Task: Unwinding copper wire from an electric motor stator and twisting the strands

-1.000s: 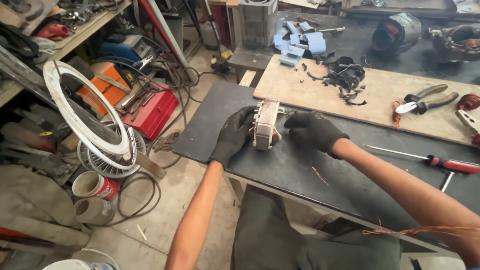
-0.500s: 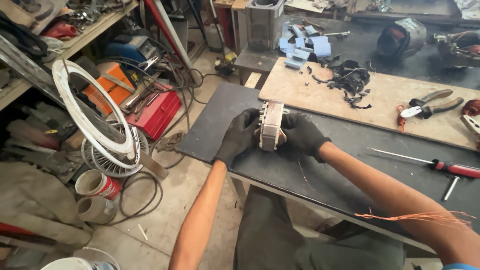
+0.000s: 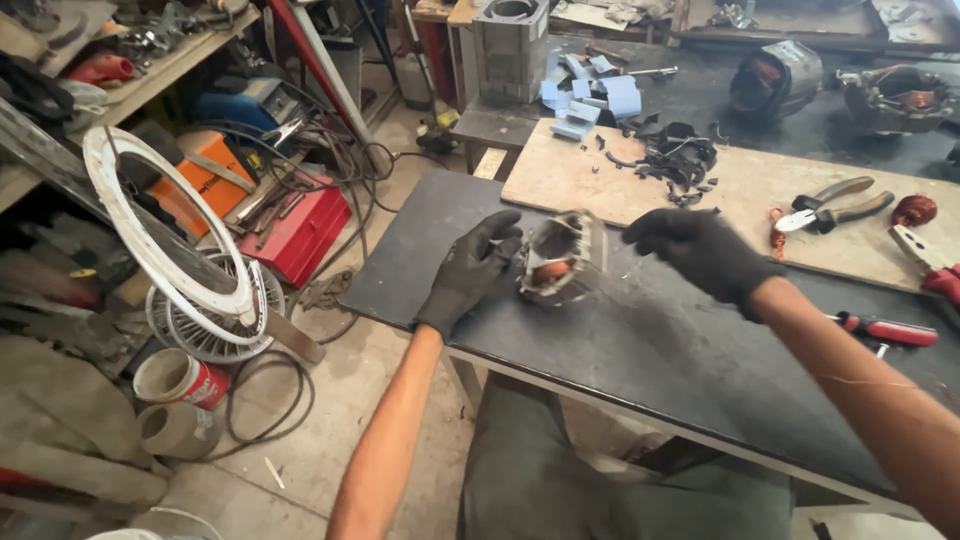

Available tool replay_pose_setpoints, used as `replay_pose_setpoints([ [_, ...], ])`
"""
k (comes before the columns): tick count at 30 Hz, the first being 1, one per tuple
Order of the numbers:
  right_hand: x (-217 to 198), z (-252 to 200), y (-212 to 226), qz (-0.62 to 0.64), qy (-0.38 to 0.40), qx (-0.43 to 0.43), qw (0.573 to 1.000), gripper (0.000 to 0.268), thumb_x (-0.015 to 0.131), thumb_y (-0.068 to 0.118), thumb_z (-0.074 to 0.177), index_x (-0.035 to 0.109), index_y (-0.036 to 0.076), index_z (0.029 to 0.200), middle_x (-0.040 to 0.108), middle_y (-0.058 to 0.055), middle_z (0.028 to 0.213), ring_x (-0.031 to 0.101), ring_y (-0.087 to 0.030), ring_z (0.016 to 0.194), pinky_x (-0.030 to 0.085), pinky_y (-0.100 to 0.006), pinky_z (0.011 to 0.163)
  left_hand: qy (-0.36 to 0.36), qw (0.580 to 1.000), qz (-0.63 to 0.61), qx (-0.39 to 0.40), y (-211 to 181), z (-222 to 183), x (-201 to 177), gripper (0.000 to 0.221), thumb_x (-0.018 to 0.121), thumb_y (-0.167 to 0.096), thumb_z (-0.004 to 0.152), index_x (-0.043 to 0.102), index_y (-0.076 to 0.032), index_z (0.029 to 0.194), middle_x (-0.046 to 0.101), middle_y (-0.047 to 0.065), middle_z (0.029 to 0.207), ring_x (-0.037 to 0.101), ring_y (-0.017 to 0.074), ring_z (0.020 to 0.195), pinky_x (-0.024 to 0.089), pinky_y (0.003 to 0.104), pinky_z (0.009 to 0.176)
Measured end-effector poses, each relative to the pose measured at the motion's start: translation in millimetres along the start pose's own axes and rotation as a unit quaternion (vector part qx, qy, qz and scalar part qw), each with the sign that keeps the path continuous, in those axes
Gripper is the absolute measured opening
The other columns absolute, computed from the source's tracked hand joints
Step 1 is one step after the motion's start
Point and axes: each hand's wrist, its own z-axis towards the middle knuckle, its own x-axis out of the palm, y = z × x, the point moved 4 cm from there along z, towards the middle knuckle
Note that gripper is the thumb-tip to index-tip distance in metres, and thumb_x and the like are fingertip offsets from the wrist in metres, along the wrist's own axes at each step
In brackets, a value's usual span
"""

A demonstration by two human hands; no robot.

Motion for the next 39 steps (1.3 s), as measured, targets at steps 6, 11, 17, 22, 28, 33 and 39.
replay_pose_setpoints([
  [6,16,-5,-27,0.151,0.012,0.089,0.984,0.021,0.075,0.012,0.088,0.08,0.009,0.108,0.078,-0.016,0.091,0.071,-0.022,0.085,0.061,-0.034,0.076,0.051,0.989,0.139,-0.023,-14,-1,7,0.037,0.061,-0.045,0.096,0.069,-0.032,0.13,0.074,0.004,0.125,0.067,0.0296,0.123,0.051,0.048,0.108],
  [11,25,-3,-27,0.185,0.043,0.082,0.978,0.024,0.076,0.014,0.086,0.079,0.007,0.109,0.078,-0.015,0.095,0.07,-0.022,0.088,0.06,-0.031,0.072,-0.117,0.972,0.185,0.081,-29,-24,5,0.034,0.067,-0.052,0.092,0.07,-0.03,0.119,0.076,0.0,0.106,0.074,0.0224,0.103,0.06,0.042,0.093],
  [17,48,-11,-14,0.141,0.12,0.099,0.978,0.03,0.078,0.021,0.083,0.081,0.013,0.112,0.079,-0.019,0.11,0.071,-0.032,0.107,0.06,-0.043,0.091,-0.192,0.905,0.229,0.302,-80,-58,48,0.03,0.07,-0.031,0.093,0.068,-0.016,0.118,0.073,0.006,0.098,0.074,0.0291,0.097,0.061,0.043,0.085],
  [22,58,-8,-2,0.151,0.134,0.082,0.976,0.03,0.076,0.021,0.085,0.081,0.016,0.114,0.08,-0.013,0.111,0.071,-0.03,0.11,0.057,-0.044,0.096,-0.083,0.939,0.286,0.173,-65,-31,60,0.064,0.065,-0.066,0.08,0.063,-0.023,0.128,0.067,0.005,0.117,0.063,0.0332,0.119,0.04,0.059,0.105],
  [28,45,-13,2,0.095,0.151,0.081,0.981,0.031,0.073,0.022,0.087,0.081,0.019,0.117,0.081,-0.012,0.112,0.072,-0.032,0.111,0.055,-0.046,0.098,0.034,0.939,0.292,0.178,-57,-24,69,0.054,0.059,-0.071,0.086,0.07,-0.031,0.119,0.073,-0.003,0.123,0.065,0.0253,0.126,0.038,0.057,0.113],
  [33,35,-11,-15,-0.007,0.165,0.062,0.984,0.03,0.07,0.023,0.088,0.082,0.023,0.116,0.081,-0.012,0.113,0.072,-0.034,0.115,0.054,-0.049,0.1,0.073,0.934,0.316,0.151,-60,-25,69,0.06,0.054,-0.071,0.088,0.066,-0.027,0.127,0.075,0.001,0.126,0.063,0.0259,0.129,0.022,0.066,0.121],
  [39,9,-24,-4,-0.115,0.166,0.058,0.978,0.029,0.064,0.029,0.092,0.078,0.029,0.118,0.082,-0.007,0.114,0.072,-0.032,0.116,0.054,-0.048,0.105,0.017,0.95,0.174,0.26,-70,-29,61,0.043,0.073,-0.064,0.08,0.075,-0.026,0.098,0.079,0.001,0.105,0.074,0.0238,0.11,0.053,0.043,0.104],
])
